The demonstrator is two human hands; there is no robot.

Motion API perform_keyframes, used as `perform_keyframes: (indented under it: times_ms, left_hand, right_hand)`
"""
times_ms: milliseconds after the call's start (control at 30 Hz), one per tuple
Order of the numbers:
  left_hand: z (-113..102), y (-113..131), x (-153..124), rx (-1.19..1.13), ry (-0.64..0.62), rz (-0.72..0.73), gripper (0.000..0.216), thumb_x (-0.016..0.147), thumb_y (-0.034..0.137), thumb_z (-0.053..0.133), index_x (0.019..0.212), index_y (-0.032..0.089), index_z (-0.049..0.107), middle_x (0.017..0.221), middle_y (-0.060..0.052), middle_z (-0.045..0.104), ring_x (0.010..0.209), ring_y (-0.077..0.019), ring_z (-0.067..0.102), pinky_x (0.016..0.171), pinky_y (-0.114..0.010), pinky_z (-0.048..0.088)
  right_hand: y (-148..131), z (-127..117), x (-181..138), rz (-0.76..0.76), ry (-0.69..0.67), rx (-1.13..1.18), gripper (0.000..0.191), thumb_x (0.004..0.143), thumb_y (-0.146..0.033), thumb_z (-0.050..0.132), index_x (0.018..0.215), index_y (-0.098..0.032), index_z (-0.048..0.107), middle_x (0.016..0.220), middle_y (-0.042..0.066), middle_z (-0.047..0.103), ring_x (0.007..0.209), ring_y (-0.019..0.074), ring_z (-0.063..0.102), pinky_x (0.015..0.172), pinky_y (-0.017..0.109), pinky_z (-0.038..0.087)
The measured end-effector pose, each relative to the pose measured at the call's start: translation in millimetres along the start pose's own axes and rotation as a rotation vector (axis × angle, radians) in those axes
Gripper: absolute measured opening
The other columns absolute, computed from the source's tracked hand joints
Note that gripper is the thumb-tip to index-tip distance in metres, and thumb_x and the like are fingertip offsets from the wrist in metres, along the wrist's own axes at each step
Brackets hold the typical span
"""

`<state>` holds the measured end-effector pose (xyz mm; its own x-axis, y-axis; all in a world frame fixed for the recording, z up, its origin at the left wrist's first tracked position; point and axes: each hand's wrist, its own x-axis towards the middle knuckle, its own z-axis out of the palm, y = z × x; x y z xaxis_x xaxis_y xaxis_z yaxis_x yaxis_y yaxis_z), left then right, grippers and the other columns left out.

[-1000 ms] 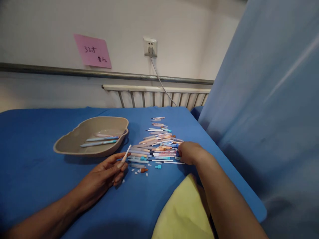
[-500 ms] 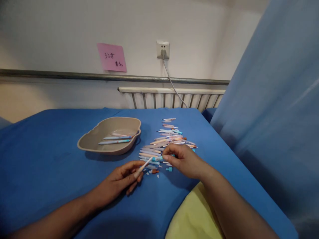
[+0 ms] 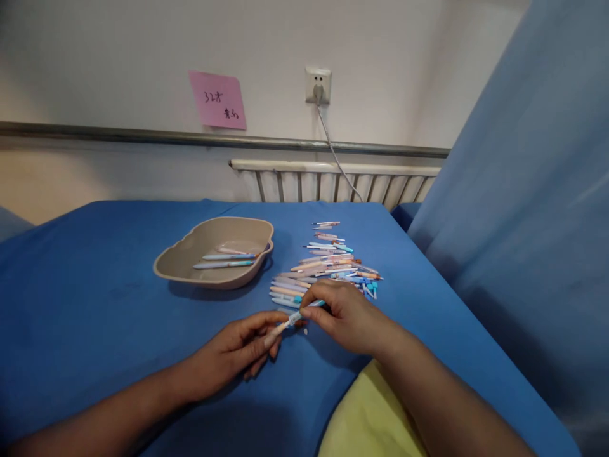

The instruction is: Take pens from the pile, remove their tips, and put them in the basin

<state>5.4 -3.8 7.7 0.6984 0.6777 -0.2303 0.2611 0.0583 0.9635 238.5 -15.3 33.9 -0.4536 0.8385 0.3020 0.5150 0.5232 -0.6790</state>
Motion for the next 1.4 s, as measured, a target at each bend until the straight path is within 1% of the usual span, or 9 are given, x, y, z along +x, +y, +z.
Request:
perform_keyframes:
  times_ms: [233, 400, 567, 767, 933, 1033, 1200, 1300, 1400]
  left_hand:
    - [3.5, -2.7, -0.5, -0.148, -0.052, -0.002, 0.043, 0.085, 0.039, 0.057, 0.122, 0.021, 0.047, 0.079, 0.0, 0.059, 0.051, -0.0073, 0.05, 0.046, -0.019, 0.04]
    - [3.9, -2.0, 0.8, -0.217, -0.043, -0.046, 0.031, 0.083, 0.04, 0.059, 0.103, 0.016, 0.055, 0.076, 0.0, 0.059, 0.048, -0.0066, 0.05, 0.043, -0.018, 0.039]
    - [5.2, -1.6, 0.1, -0.202, -0.081, -0.054, 0.026, 0.086, 0.037, 0.056, 0.1, 0.015, 0.055, 0.075, 0.0, 0.059, 0.049, -0.006, 0.05, 0.043, -0.017, 0.038]
    - [6.5, -3.8, -1.4, -0.12, -0.062, -0.029, 0.029, 0.089, 0.038, 0.052, 0.108, 0.016, 0.052, 0.079, 0.0, 0.06, 0.05, -0.0058, 0.05, 0.044, -0.016, 0.039]
    - [5.6, -5.5, 1.8, -0.239, -0.074, -0.053, 0.028, 0.086, 0.041, 0.056, 0.098, 0.016, 0.051, 0.074, 0.001, 0.059, 0.047, -0.006, 0.05, 0.043, -0.017, 0.038]
    - [5.8, -6.6, 2.8, -0.284, -0.094, -0.044, 0.029, 0.084, 0.041, 0.057, 0.096, 0.016, 0.051, 0.074, 0.0, 0.06, 0.045, -0.0057, 0.049, 0.043, -0.018, 0.039]
    - [6.5, -8.4, 2.4, -0.286, -0.119, -0.062, 0.029, 0.085, 0.042, 0.057, 0.097, 0.016, 0.051, 0.077, -0.001, 0.062, 0.046, -0.0059, 0.051, 0.043, -0.018, 0.039]
    - [6.4, -9.0, 2.5, -0.325, -0.115, -0.057, 0.028, 0.084, 0.042, 0.058, 0.093, 0.016, 0.052, 0.075, 0.0, 0.062, 0.046, -0.0059, 0.051, 0.044, -0.018, 0.039]
    - [6.3, -8.9, 2.5, -0.362, -0.118, -0.057, 0.026, 0.084, 0.039, 0.059, 0.092, 0.015, 0.051, 0.074, 0.0, 0.062, 0.045, -0.0055, 0.05, 0.043, -0.018, 0.039]
  right_hand:
    - [-5.2, 12.8, -0.3, -0.032, -0.096, -0.068, 0.008, 0.089, -0.02, 0.052, 0.09, -0.019, 0.06, 0.08, 0.001, 0.062, 0.074, 0.0136, 0.055, 0.067, 0.024, 0.038]
    - [-7.1, 14.6, -2.0, 0.007, -0.18, 0.004, 0.008, 0.087, -0.019, 0.053, 0.095, -0.02, 0.055, 0.08, 0.001, 0.061, 0.071, 0.0132, 0.054, 0.063, 0.023, 0.038]
    - [-5.0, 15.8, -2.9, -0.042, -0.184, -0.02, 0.004, 0.088, -0.019, 0.053, 0.091, -0.019, 0.056, 0.079, 0.001, 0.06, 0.071, 0.0123, 0.054, 0.063, 0.022, 0.038]
    - [-0.9, 22.1, -2.1, -0.002, -0.248, -0.194, 0.027, 0.094, -0.034, 0.041, 0.081, -0.017, 0.058, 0.072, 0.003, 0.062, 0.065, 0.0144, 0.054, 0.059, 0.025, 0.034]
    - [-0.9, 23.7, -2.7, 0.06, -0.185, -0.015, 0.016, 0.088, -0.032, 0.054, 0.097, -0.019, 0.051, 0.078, 0.001, 0.061, 0.067, 0.0132, 0.054, 0.059, 0.022, 0.037]
    - [0.1, 24.2, -2.8, 0.014, -0.173, -0.009, 0.007, 0.087, -0.026, 0.054, 0.089, -0.019, 0.053, 0.076, 0.0, 0.06, 0.068, 0.0126, 0.053, 0.06, 0.022, 0.037]
    - [-0.9, 25.7, -1.2, 0.001, -0.228, -0.097, 0.023, 0.093, -0.034, 0.046, 0.082, -0.018, 0.058, 0.073, 0.003, 0.062, 0.066, 0.0138, 0.055, 0.061, 0.024, 0.037]
    - [-2.7, 25.5, -1.6, 0.06, -0.19, 0.006, 0.017, 0.088, -0.035, 0.054, 0.094, -0.019, 0.054, 0.077, 0.001, 0.062, 0.067, 0.0133, 0.055, 0.059, 0.023, 0.038]
    - [-2.2, 25.2, -2.3, 0.025, -0.172, 0.029, 0.011, 0.085, -0.027, 0.058, 0.092, -0.019, 0.053, 0.078, 0.0, 0.06, 0.069, 0.0126, 0.054, 0.061, 0.022, 0.039]
